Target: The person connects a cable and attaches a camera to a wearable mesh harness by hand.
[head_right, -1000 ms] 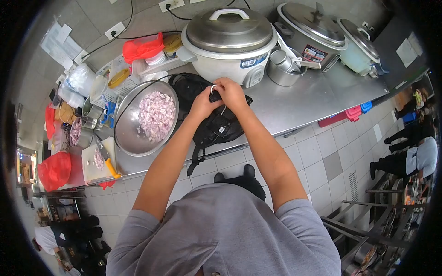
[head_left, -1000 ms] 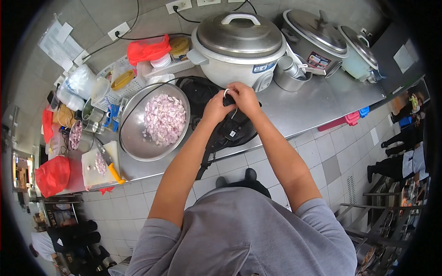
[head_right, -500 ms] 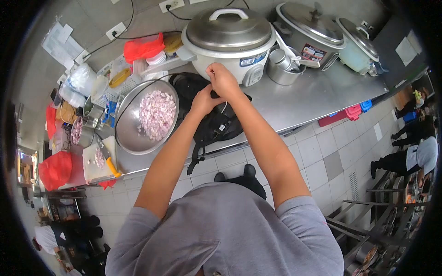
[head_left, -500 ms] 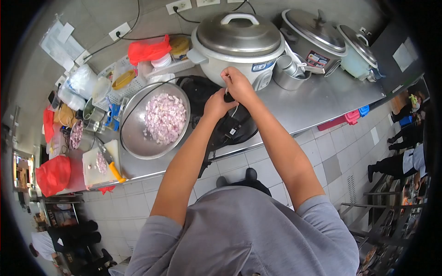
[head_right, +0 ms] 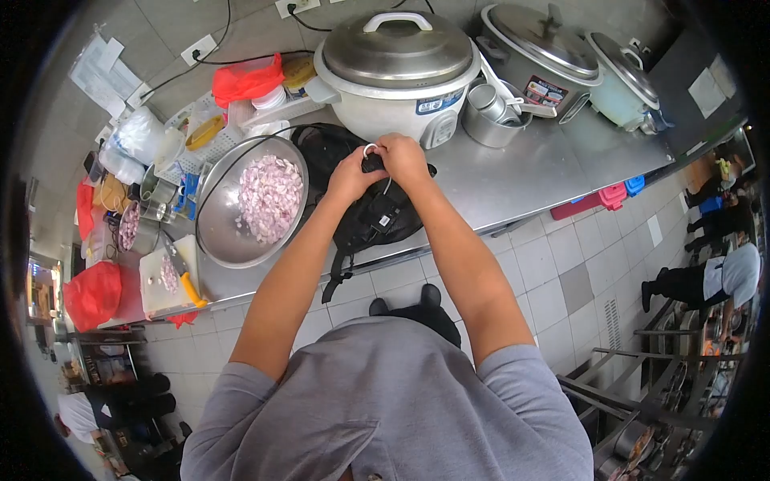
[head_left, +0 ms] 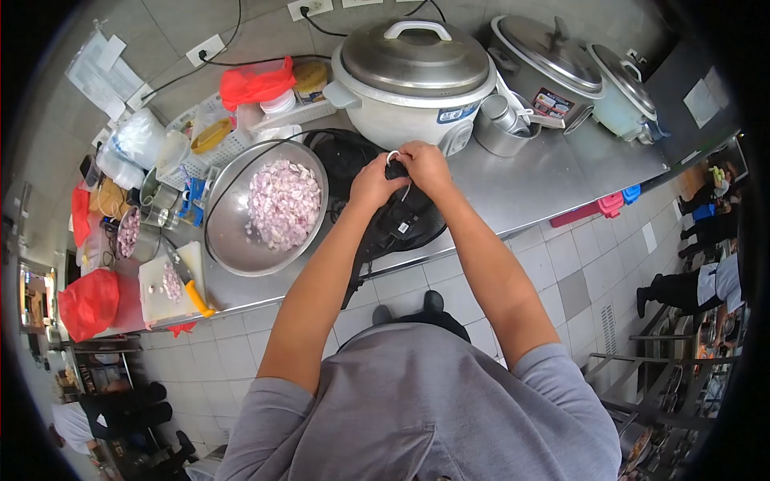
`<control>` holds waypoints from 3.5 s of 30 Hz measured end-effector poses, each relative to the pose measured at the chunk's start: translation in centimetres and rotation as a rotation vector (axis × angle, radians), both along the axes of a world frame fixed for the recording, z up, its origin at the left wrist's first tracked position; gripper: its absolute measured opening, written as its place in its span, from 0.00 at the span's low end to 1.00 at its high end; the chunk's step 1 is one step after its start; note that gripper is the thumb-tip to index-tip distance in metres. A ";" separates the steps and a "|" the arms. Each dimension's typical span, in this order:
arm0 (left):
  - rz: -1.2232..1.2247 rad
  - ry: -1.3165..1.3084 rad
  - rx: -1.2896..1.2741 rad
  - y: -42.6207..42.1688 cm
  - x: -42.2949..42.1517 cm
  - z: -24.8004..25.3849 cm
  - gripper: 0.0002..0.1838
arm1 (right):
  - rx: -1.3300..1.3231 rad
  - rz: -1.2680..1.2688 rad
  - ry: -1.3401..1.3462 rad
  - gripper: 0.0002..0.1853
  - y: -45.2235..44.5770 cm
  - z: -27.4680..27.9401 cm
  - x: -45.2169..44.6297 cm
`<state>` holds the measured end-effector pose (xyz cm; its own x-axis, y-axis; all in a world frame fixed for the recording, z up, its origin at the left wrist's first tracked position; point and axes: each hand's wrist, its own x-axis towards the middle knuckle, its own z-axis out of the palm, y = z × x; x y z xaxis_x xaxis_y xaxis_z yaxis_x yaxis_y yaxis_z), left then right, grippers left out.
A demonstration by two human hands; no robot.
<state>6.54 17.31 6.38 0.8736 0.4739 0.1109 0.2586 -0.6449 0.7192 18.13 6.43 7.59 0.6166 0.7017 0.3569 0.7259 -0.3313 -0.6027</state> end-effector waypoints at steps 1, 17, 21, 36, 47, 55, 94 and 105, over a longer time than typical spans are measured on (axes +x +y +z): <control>0.001 -0.022 -0.003 0.0 0.0 -0.1 0.33 | 0.041 0.002 -0.038 0.08 0.0 0.0 -0.1; -0.009 -0.027 0.015 0.2 0.0 -0.1 0.34 | 0.149 0.076 0.048 0.08 -0.4 0.5 0.4; -0.041 -0.008 -0.041 0.7 0.2 -0.4 0.36 | 0.136 0.094 0.063 0.10 -0.4 0.1 1.0; 0.009 -0.206 -0.258 2.4 -4.6 2.9 0.43 | 0.489 -0.117 0.761 0.15 -9.5 0.0 0.5; -0.028 -0.119 -0.234 1.7 -4.0 -0.4 0.43 | 0.307 -0.024 0.672 0.20 -8.8 -3.6 -2.0; -0.034 -0.061 -0.099 1.4 -1.8 -0.5 0.42 | 0.100 0.113 0.423 0.35 -5.9 -1.7 0.5; 0.008 0.052 0.023 1.4 -1.4 -0.8 0.36 | -0.042 0.426 0.518 0.35 -2.5 -3.3 4.0; -0.029 -0.051 0.108 1.9 -1.2 -1.5 0.36 | 0.166 0.128 0.297 0.16 -4.3 -3.4 0.5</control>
<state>5.34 19.20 4.91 0.8784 0.4317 0.2050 0.2034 -0.7260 0.6569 18.59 2.18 4.17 0.6212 0.7276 0.2910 0.5406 -0.1291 -0.8313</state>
